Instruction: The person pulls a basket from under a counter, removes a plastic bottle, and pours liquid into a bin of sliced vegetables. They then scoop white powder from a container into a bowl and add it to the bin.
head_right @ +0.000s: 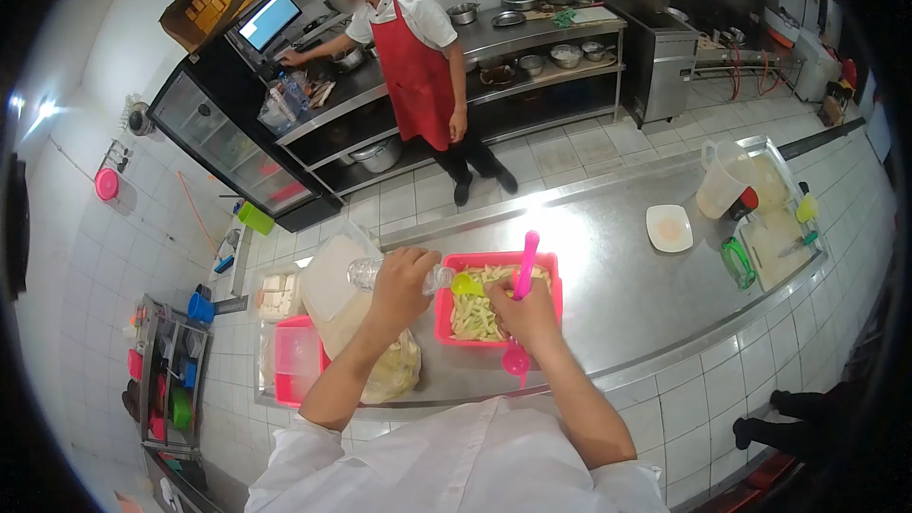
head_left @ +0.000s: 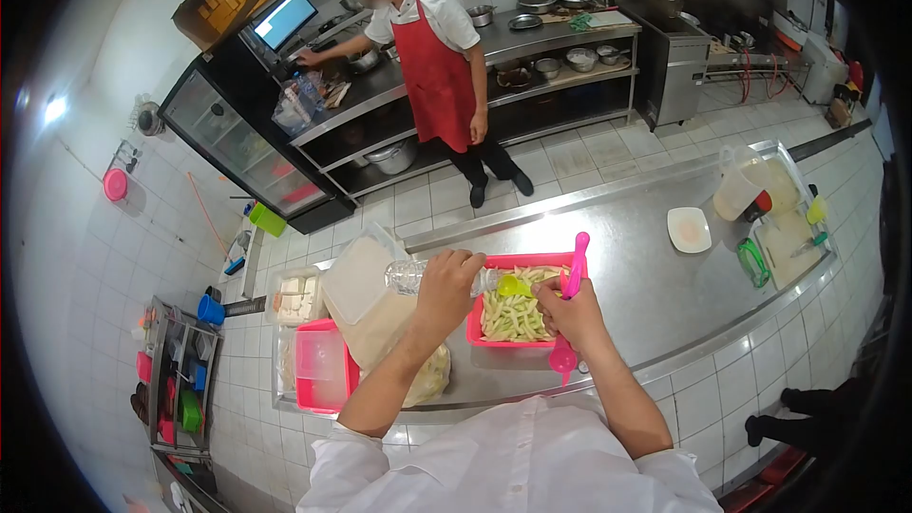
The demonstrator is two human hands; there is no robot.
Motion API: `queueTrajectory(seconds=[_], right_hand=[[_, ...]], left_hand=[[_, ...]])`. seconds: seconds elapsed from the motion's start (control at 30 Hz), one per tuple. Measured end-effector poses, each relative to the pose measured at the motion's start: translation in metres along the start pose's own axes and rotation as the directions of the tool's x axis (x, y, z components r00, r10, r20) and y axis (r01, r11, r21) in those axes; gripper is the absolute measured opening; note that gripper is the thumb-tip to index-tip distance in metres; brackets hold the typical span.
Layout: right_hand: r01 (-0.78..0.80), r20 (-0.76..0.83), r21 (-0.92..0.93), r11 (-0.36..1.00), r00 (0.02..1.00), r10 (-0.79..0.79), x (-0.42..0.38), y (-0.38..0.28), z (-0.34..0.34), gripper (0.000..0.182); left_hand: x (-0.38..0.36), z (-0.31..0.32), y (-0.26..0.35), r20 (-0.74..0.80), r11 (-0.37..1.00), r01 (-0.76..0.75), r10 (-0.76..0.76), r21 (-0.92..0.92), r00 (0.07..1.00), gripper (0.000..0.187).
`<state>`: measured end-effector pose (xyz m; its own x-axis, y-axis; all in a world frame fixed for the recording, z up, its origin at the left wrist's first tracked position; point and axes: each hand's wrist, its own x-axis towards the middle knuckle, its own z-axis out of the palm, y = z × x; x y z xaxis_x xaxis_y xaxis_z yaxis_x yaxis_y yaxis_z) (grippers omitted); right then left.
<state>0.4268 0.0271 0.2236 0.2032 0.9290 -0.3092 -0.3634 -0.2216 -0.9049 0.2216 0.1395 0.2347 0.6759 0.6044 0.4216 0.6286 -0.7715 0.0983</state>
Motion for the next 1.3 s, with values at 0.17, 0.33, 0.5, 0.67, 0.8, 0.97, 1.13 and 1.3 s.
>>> queueTrajectory(seconds=[0.17,0.33,0.5,0.67,0.8,0.97,1.13,1.3], right_hand=[[-0.004,-0.005,0.008,1.000,1.000,0.004,0.001,0.000,0.001,0.015],[-0.015,0.002,-0.002,1.000,1.000,0.015,0.001,-0.001,-0.001,0.014],[-0.012,-0.010,0.013,1.000,1.000,0.012,0.003,-0.001,-0.001,0.016],[-0.032,-0.017,0.065,0.997,0.999,0.033,0.004,-0.001,-0.002,0.019],[-0.013,-0.005,0.081,0.997,1.000,0.013,0.002,-0.003,-0.003,0.020],[-0.021,0.004,0.099,0.995,1.000,0.021,0.005,-0.001,-0.003,0.019],[-0.025,0.006,0.099,0.995,1.000,0.024,0.006,-0.001,-0.003,0.018],[-0.016,0.000,0.087,0.996,1.000,0.016,0.007,0.000,-0.003,0.016]], left_hand=[[0.001,-0.001,0.000,-0.001,1.000,-0.008,0.008,-0.006,1.000,0.050],[0.004,0.000,-0.002,-0.022,0.999,-0.040,0.041,0.007,0.999,0.046],[0.008,0.001,-0.002,-0.031,0.998,-0.054,0.055,0.014,0.998,0.046],[0.009,0.003,-0.003,-0.036,0.998,-0.063,0.063,0.009,0.997,0.047],[0.010,0.004,-0.002,-0.040,0.997,-0.072,0.072,0.010,0.997,0.047],[0.011,0.001,-0.001,-0.043,0.998,-0.066,0.067,0.011,0.997,0.047],[0.012,0.000,-0.002,-0.049,0.998,-0.068,0.068,0.009,0.996,0.047],[0.014,0.000,-0.003,-0.046,0.997,-0.069,0.070,0.016,0.996,0.046]])
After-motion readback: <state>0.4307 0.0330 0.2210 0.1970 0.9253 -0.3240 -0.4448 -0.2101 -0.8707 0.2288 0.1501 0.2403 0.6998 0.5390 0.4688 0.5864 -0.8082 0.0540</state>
